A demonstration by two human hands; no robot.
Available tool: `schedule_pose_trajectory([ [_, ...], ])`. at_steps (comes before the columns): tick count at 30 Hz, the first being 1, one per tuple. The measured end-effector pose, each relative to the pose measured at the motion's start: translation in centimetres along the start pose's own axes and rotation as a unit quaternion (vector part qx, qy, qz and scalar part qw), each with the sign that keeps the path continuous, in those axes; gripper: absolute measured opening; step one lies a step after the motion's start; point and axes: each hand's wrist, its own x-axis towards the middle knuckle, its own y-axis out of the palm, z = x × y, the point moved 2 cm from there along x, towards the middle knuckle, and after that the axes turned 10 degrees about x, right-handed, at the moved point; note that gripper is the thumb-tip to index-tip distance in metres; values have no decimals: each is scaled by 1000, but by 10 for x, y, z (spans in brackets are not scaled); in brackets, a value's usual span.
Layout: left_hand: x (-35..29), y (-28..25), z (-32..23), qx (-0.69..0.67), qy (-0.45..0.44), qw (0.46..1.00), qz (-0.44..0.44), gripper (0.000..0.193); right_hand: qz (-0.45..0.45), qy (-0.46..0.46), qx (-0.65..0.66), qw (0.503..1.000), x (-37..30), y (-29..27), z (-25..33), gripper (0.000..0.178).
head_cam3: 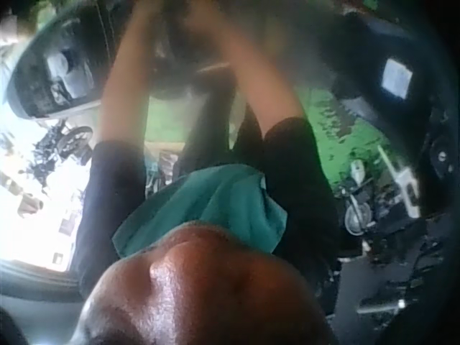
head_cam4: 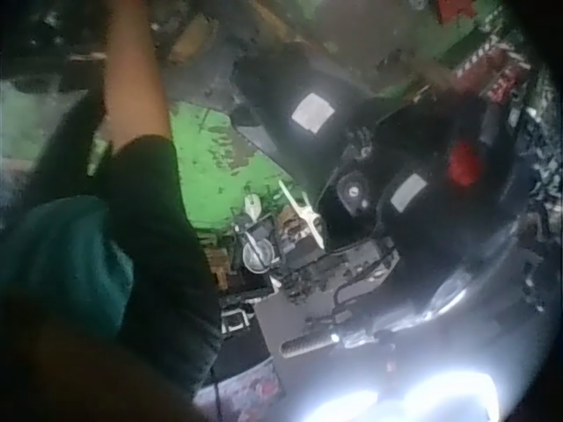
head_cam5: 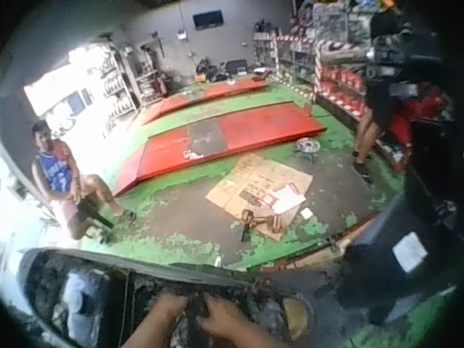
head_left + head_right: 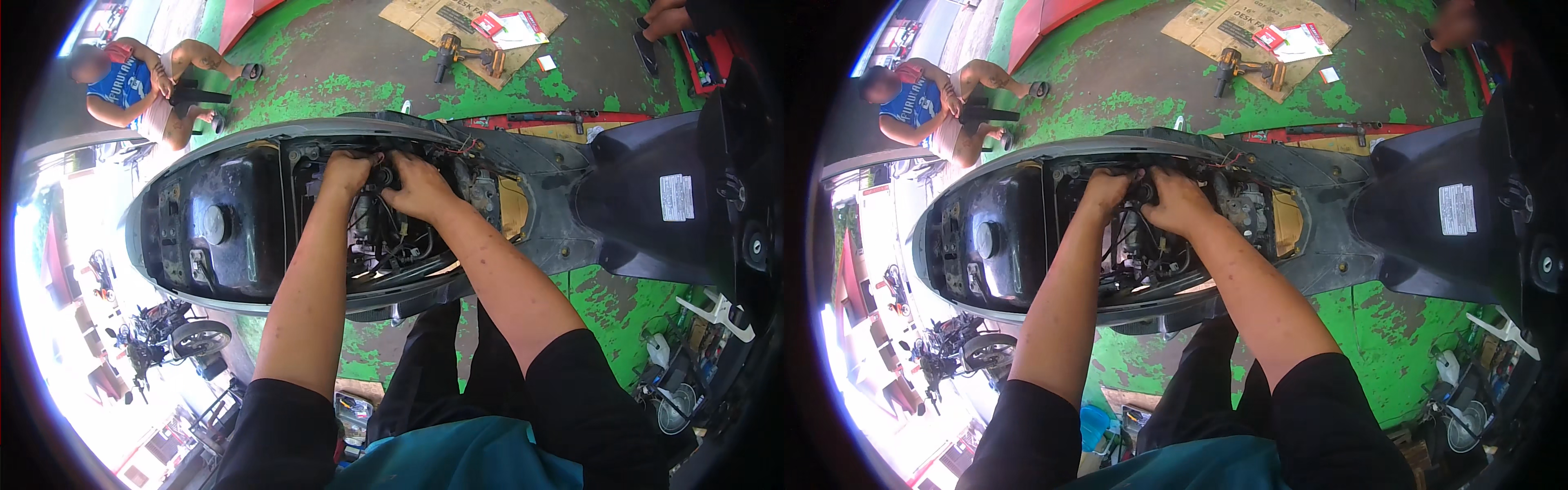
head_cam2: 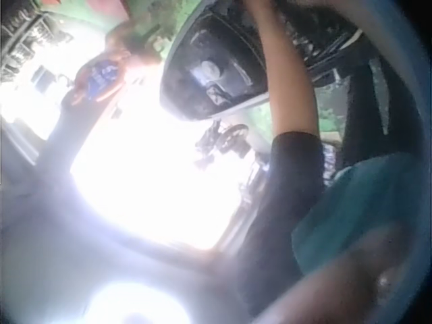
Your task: The person works on the internal components of a motorcycle with the seat removed, manipulating wires and parts within the engine bay. The person uses both hands to adjust and connect various components inside the motorcycle's frame.
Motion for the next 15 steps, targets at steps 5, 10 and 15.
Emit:
schedule_pose_trajectory([
  [5,-3,-3,-2,-22,-32,999,27,25,-7,-22,-3,1000,-2,-1,3,75],
  [10,-14,-4,-19,18,-22,999,34,24,-17,-25,25,999,1,-1,-5,68],
  [15,-14,-6,-7,36,61,997,27,28,-39,-23,29,999,0,4,-3,68],
])
